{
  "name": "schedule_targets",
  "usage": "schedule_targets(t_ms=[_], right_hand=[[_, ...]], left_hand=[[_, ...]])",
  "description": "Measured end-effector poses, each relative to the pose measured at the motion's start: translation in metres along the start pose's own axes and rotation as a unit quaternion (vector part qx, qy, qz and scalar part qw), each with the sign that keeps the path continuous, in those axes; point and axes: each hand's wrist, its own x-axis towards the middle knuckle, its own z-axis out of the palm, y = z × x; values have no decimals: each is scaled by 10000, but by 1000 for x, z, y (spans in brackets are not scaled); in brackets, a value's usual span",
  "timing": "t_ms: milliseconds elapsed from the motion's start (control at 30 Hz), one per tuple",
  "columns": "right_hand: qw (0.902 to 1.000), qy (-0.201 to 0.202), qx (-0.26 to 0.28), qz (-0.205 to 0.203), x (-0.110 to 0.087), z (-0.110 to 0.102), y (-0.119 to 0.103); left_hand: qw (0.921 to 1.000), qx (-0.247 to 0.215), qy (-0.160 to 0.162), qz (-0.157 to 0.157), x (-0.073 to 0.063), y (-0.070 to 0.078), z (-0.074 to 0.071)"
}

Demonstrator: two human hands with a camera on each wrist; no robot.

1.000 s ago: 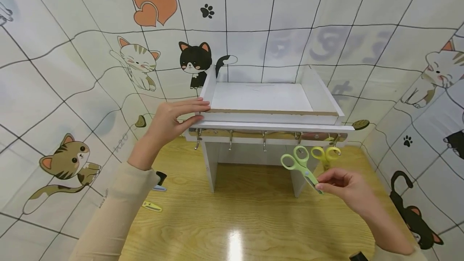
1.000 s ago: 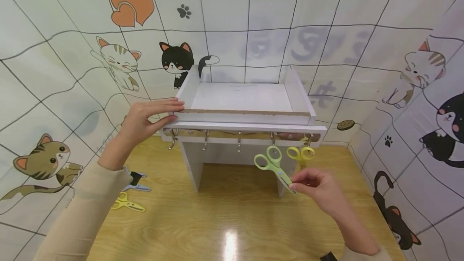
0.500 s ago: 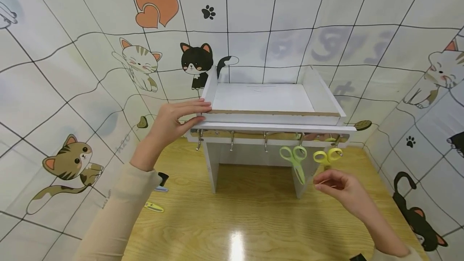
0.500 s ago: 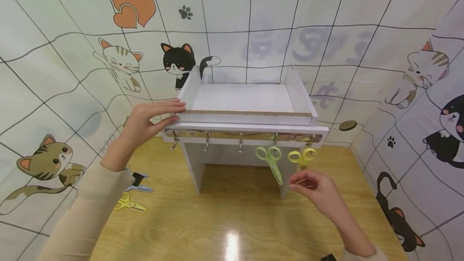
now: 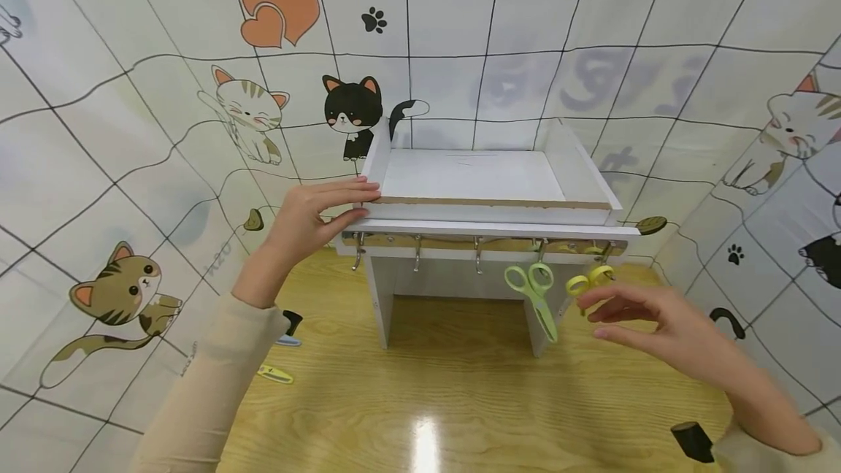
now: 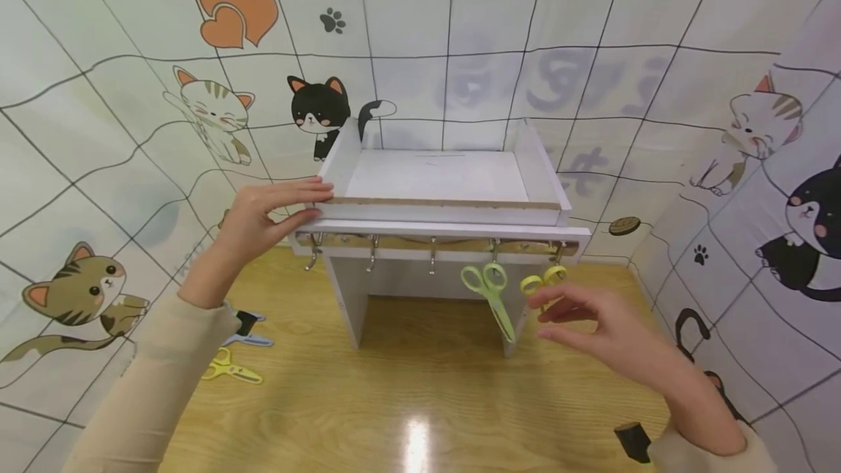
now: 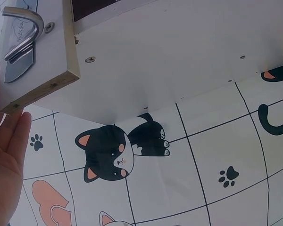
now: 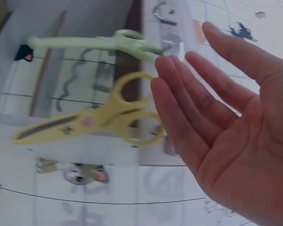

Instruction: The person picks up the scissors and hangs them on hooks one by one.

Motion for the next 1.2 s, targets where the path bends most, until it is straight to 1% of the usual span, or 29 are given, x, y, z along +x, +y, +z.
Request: schedule_targets(t_ms=[100, 133, 200, 233, 267, 300, 367, 467, 500, 533, 600, 700, 733, 900, 1000, 1200], right_hand=[[9989, -33, -232, -402, 6, -16, -10], [9981, 16, -338, -517, 7, -21, -13], [9940, 192, -550, -923, 12, -31, -16], [9913, 284, -596, -1140, 14, -36, -17], [9896, 369, -619, -1247, 17, -41, -19], [9874, 466, -575, -1396, 19, -45, -19], [9822, 572, -134, -1786, 26, -52, -18], [9766, 727, 153, -2018, 35, -59, -16], [9745, 806, 100, -2091, 38, -60, -14], [9748, 893, -68, -2042, 40, -62, -13], [9741, 1099, -709, -1846, 44, -63, -11], [9684, 1266, -1394, -1635, 50, -64, -4], [9661, 1288, -1548, -1618, 51, -64, -1], [9594, 1347, -1793, -1710, 57, -61, 18], [9552, 1533, -1808, -1770, 57, -58, 27], [9425, 1936, -1695, -2132, 65, -55, 36]], left_hand=[[10000, 2, -14, -24, 0, 0, 0], [10000, 1, -20, -23, 0, 0, 0], [10000, -15, -25, -20, 0, 0, 0], [10000, -21, -25, -18, 0, 0, 0], [10000, -25, -20, -17, 0, 0, 0], [10000, -31, -16, -16, 0, 0, 0], [10000, -33, -13, -19, -1, 0, 0], [10000, -44, -10, -51, -3, -1, -1], [10000, -42, -13, -62, -4, -1, -1], [10000, -48, -18, -72, -5, -1, -1], [10000, -34, -13, -79, -7, 0, -2], [10000, -43, 2, -53, -7, 0, -2], [10000, -49, 5, -39, -7, 0, -1], [9999, -98, 47, 29, -4, 0, 1], [9999, -127, 51, 49, -3, 1, 2], [9999, -152, 62, -29, -1, 1, 1]])
